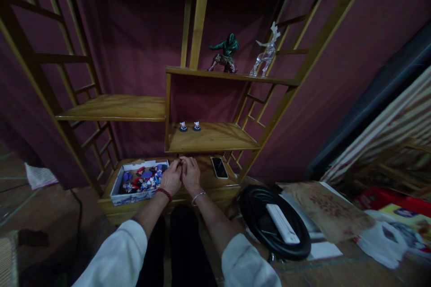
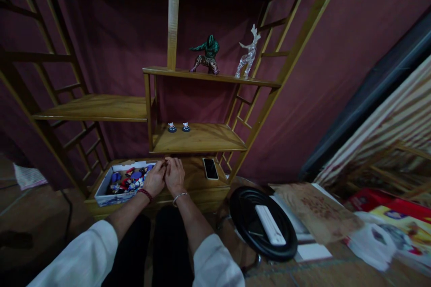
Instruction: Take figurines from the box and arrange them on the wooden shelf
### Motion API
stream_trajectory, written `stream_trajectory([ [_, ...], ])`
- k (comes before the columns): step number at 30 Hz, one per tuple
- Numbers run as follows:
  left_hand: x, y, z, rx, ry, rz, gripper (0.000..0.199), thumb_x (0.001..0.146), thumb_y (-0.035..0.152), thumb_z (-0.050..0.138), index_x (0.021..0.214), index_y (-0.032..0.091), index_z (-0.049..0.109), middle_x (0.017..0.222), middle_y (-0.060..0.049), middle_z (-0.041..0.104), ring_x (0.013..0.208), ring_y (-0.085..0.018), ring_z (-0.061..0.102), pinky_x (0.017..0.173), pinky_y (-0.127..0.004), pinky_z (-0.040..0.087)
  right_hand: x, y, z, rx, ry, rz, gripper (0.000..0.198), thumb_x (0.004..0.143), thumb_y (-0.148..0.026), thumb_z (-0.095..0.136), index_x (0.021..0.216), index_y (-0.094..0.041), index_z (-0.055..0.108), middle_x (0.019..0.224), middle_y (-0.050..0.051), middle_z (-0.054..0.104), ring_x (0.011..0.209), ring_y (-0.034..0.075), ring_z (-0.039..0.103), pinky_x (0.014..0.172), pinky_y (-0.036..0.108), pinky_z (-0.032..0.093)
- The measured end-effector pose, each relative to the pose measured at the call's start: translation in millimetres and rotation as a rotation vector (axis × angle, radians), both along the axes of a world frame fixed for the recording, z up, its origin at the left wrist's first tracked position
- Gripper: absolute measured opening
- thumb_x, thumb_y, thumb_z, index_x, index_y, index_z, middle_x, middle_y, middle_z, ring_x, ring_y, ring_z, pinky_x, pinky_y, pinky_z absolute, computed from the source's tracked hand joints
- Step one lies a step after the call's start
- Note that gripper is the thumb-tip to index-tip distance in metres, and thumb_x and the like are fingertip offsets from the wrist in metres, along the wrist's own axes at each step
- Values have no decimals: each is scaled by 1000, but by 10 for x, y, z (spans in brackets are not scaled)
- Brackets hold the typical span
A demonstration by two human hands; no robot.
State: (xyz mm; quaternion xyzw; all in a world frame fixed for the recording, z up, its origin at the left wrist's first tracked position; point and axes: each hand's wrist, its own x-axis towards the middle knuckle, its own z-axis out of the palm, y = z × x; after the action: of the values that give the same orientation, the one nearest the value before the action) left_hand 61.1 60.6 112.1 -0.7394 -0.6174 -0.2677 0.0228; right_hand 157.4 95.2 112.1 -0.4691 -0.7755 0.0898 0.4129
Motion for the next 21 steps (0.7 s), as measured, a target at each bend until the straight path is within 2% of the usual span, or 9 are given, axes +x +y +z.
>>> stream_trajectory([
  [7,-262,-156,-286,-282,50,140,35,78,8,38,107,13,55,114,-13,52,99,-18,53,84,-29,44,-329,-90,-358,-253,-164,105,34,83,-10,33,106,-21,56,102,4,60,90,13,56,80,21,42],
  [11,-418,-250,-486,-348,140,241,33,79,9,34,100,11,60,108,-16,58,109,-24,47,92,-37,35,-481,-124,-551,-352,-346,179,37,79,-9,38,109,-23,56,105,3,61,94,14,56,80,21,42],
  [16,-570,-309,-731,-510,160,292,38,82,14,30,108,12,58,106,-16,61,104,-26,52,88,-40,36,-557,-178,-738,-353,-506,309,29,77,-16,44,100,-24,61,99,4,64,99,15,53,83,22,40],
  [21,-649,-250,-759,-564,112,228,37,85,22,29,102,12,59,106,-15,62,102,-26,53,88,-40,36,-554,-150,-829,-341,-557,347,27,79,-19,44,101,-23,60,98,4,63,103,15,50,84,23,39],
])
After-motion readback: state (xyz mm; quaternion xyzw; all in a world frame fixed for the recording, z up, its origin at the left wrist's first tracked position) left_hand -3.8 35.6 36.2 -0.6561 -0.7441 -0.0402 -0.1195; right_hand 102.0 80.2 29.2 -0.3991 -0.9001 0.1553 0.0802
